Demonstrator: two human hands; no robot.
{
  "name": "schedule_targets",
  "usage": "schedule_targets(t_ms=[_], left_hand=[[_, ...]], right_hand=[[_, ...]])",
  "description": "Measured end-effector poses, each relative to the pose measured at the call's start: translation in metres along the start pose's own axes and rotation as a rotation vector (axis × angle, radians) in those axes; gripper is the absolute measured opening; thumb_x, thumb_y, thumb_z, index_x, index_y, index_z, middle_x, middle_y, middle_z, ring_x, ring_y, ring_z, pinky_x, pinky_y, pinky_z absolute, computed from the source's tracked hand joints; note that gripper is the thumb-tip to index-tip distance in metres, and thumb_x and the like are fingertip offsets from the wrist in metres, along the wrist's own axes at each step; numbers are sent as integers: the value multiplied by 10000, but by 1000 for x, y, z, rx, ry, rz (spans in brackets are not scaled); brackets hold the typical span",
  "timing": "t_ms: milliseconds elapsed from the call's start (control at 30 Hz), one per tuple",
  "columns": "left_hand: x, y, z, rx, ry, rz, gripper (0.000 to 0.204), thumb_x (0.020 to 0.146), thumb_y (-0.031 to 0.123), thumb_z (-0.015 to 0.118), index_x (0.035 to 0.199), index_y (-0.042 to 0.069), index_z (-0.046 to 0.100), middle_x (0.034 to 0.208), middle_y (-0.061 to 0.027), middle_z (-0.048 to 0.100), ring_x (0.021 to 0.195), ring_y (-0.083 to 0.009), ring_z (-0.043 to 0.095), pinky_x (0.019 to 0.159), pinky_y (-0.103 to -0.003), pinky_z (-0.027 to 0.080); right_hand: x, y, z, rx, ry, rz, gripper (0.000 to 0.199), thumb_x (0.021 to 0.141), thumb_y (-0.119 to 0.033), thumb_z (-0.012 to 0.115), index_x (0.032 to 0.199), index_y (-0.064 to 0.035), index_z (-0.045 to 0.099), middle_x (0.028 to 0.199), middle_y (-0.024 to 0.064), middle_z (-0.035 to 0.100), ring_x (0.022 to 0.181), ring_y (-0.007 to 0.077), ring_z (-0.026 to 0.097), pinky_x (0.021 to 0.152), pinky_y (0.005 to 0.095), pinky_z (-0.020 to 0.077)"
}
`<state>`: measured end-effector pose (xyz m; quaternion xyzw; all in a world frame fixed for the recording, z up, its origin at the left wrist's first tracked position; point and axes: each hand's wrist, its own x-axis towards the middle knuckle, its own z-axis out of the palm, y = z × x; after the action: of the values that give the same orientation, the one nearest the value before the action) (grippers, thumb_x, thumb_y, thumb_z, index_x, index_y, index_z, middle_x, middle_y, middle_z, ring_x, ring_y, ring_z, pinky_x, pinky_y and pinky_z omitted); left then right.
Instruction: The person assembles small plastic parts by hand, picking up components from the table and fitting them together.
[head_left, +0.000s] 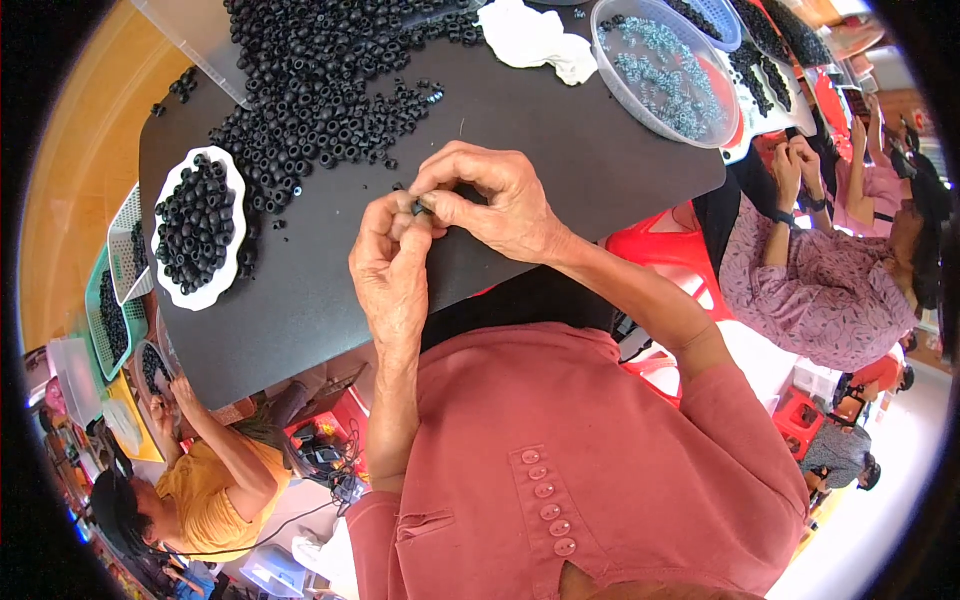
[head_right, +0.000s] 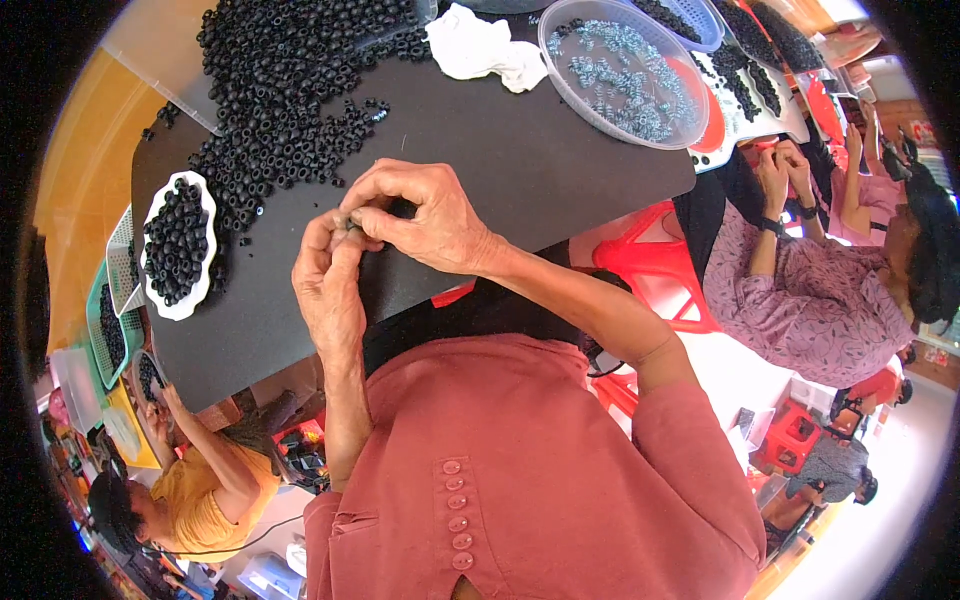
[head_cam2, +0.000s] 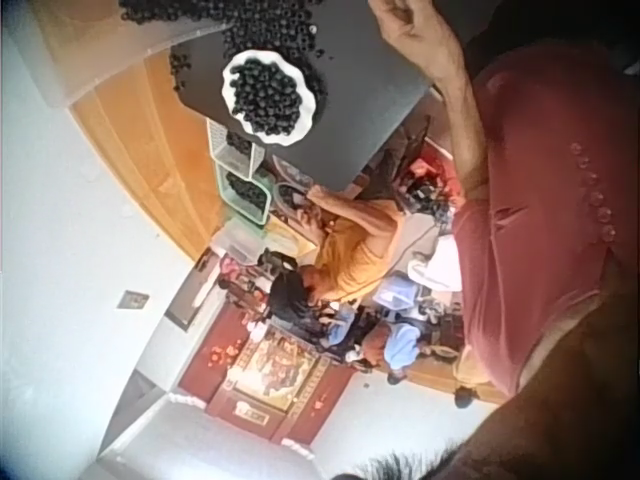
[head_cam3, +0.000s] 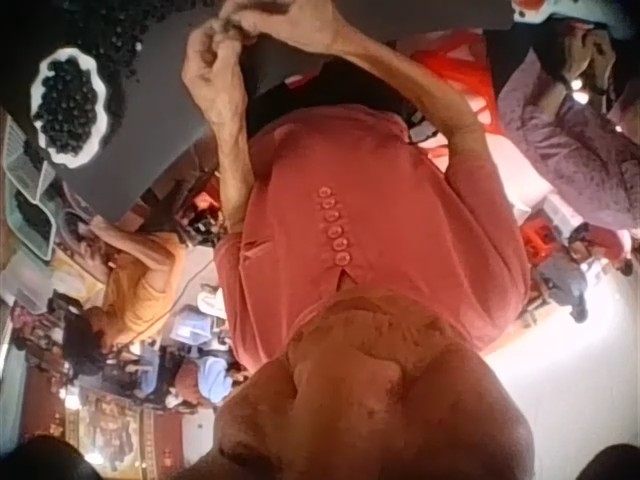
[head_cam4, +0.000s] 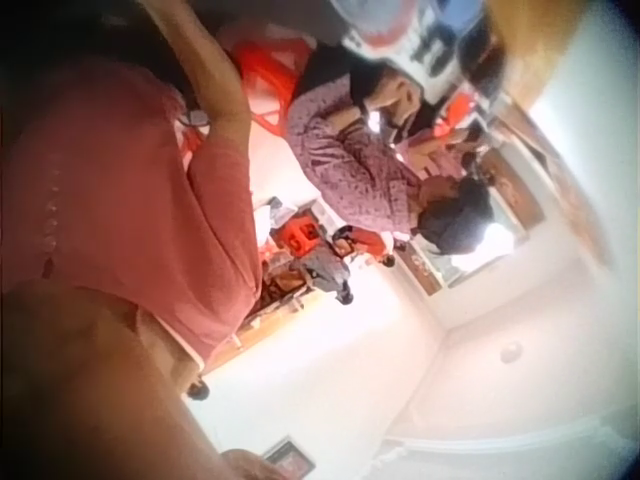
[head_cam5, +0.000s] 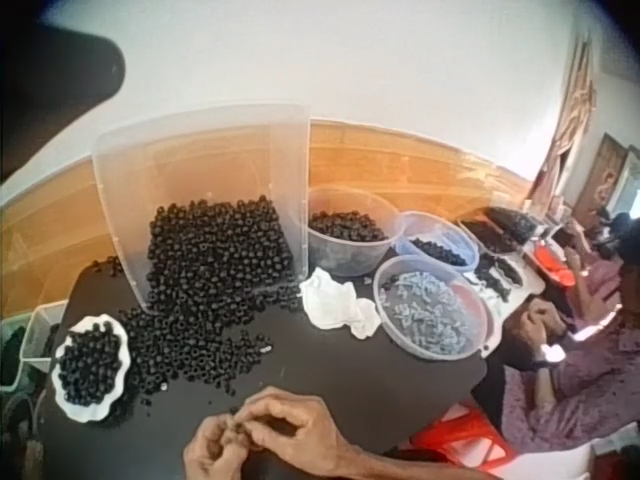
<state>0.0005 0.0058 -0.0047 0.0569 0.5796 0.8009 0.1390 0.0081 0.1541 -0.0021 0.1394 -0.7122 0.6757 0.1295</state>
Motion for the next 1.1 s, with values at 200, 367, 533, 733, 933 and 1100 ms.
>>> schedule_targets(t_ms=[200,367,533,733,933,1100], left_hand=[[-1,0,0,96,-5,14,191,900,3,513,1073,-49,573,870,-40,616,797,-92,575,787,-227,459],[-1,1,1,69,-18,40,178,901,10,529,1070,-26,569,787,19,569,764,-51,547,770,-209,458],[-2,0,-1,111,-19,32,183,904,15,528,1076,-30,573,797,14,578,765,-52,549,773,-214,457],[2,3,-3,-22,-31,-14,174,909,20,524,1064,-41,578,847,-13,605,780,-71,561,794,-219,456],[6,3,-7,-180,-45,-54,158,909,21,527,1039,-38,595,893,-48,629,810,-96,584,811,-234,464],[8,9,-8,-189,-75,-117,143,904,21,533,1017,-26,605,918,-68,651,845,-109,603,820,-244,470]], right_hand=[[0,-1,-1,-38,6,-10,107,852,74,556,926,34,623,924,71,599,711,103,585,613,233,503],[0,0,1,43,4,84,100,846,78,562,916,33,619,922,65,592,703,100,576,620,234,501],[-1,2,1,12,0,27,101,846,84,564,918,34,614,932,67,588,718,101,583,625,235,506],[1,-3,4,33,8,84,139,821,52,596,947,13,638,920,75,607,738,118,606,647,251,512],[1,-3,-4,-134,-40,-35,256,770,40,643,1022,-10,650,946,75,608,770,129,611,706,264,516],[1,-7,-7,-234,-99,-113,338,745,70,646,1075,-4,635,1003,75,593,746,129,595,717,266,510]])
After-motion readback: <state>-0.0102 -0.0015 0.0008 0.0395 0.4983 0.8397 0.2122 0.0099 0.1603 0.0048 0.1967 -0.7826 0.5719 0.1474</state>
